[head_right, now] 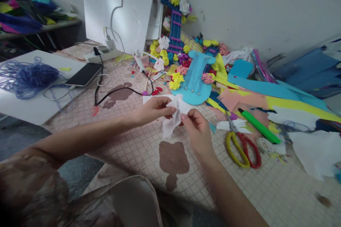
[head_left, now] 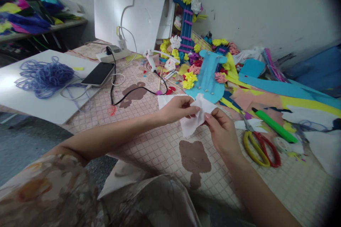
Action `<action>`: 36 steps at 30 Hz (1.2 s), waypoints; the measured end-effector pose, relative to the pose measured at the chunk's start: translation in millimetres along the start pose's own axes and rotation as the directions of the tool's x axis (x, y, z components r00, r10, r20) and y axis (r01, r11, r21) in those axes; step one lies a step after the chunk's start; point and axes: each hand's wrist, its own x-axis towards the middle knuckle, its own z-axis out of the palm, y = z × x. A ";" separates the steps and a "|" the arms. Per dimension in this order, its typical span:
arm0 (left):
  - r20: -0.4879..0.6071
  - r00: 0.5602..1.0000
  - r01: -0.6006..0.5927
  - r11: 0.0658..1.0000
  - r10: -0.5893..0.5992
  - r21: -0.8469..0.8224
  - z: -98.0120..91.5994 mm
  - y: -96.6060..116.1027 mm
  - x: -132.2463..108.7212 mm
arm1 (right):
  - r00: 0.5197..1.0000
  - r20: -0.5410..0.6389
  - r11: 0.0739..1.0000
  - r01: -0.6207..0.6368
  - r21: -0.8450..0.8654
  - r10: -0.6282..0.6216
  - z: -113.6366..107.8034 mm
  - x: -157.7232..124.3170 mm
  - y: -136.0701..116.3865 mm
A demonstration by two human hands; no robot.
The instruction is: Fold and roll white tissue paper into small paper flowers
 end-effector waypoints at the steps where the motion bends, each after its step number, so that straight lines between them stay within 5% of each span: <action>1: 0.010 1.000 0.025 1.000 -0.025 -0.004 -1.0 1.5 0.7 | 1.000 -0.003 1.000 -0.002 -0.005 0.002 -0.1 0.0 -1.0; 7: -0.021 0.997 0.072 0.997 -0.071 0.024 -1.8 -0.1 1.7 | 1.000 0.000 0.999 -0.021 -0.037 0.021 -0.1 -1.2 -0.2; 12: -0.093 0.977 -0.157 0.937 0.194 0.313 2.6 -3.9 -6.1 | 1.000 -0.004 0.993 0.012 -0.117 -0.013 -1.1 -2.2 1.4; 17: -0.057 0.951 -0.247 0.859 0.303 0.448 -0.4 -7.0 -5.8 | 0.998 0.004 0.961 0.055 -0.272 -0.056 0.1 -3.6 -2.9; 25: -0.034 0.924 -0.269 0.714 0.380 0.646 1.8 -5.3 -8.3 | 0.998 0.027 0.947 0.064 -0.315 -0.058 3.0 -4.6 -4.8; 36: -0.007 0.940 -0.229 0.646 0.341 0.728 3.5 -8.5 -4.7 | 0.991 0.093 0.880 0.126 -0.458 -0.093 8.6 -7.6 -1.0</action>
